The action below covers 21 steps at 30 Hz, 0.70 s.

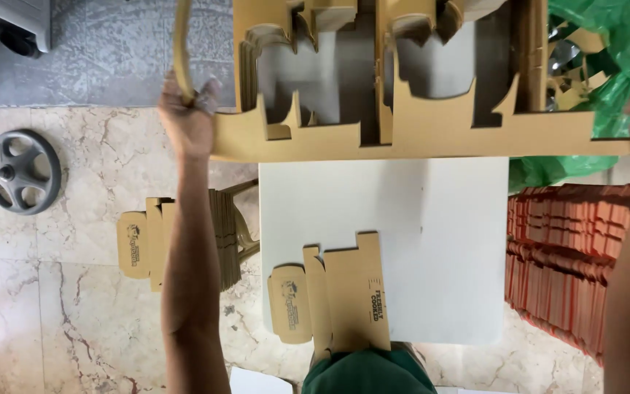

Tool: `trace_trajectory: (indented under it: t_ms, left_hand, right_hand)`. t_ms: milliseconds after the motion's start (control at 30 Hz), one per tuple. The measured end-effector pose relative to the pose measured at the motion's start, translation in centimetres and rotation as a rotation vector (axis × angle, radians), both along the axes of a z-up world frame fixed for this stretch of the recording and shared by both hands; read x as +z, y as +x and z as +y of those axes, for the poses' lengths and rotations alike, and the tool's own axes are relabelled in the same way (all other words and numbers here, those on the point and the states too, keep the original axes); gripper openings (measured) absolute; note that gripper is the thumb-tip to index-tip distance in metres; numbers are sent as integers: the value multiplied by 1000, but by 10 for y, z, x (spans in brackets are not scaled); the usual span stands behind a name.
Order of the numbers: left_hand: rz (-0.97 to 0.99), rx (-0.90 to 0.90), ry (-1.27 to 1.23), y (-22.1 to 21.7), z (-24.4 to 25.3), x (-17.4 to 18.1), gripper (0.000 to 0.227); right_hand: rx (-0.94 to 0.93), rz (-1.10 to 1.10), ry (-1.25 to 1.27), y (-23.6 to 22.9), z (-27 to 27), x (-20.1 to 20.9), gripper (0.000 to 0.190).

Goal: The person repeatedly cuts flat cardboard sheets on a table using a handheld utility knife. They align the knife along pre-scored lines and slice through the material, then lift and move the cut pieces to the floor or a side pile. The process is repeated for multiple sheets.

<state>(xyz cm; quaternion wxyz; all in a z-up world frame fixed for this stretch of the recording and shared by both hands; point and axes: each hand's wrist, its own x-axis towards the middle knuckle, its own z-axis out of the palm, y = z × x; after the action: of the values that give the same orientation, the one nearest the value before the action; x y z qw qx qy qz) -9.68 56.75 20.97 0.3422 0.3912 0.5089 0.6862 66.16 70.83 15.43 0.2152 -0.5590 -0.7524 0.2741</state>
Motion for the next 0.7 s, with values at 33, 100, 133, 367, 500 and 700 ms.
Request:
trace_trajectory:
  t_ms: [33, 100, 133, 367, 500, 700]
  left_hand:
    - [260, 110, -110, 0, 7, -26, 25]
    - [521, 205, -233, 4, 12, -74, 30]
    - [808, 175, -543, 8, 11, -94, 33]
    - [968, 135, -1056, 24, 10, -51, 103]
    - [963, -299, -710, 44, -12, 6, 123]
    - [1724, -750, -462, 36, -20, -30, 86]
  right_hand:
    - [-213, 60, -19, -24, -2, -16, 32]
    - [-437, 112, -55, -65, -12, -45, 48]
    - [-338, -182, -29, -83, -16, -55, 38]
    - [-156, -314, 145, -113, -27, -41, 82]
    - [-152, -334, -25, -167, -61, 45, 117]
    - [421, -802, 547, -132, -61, -40, 67]
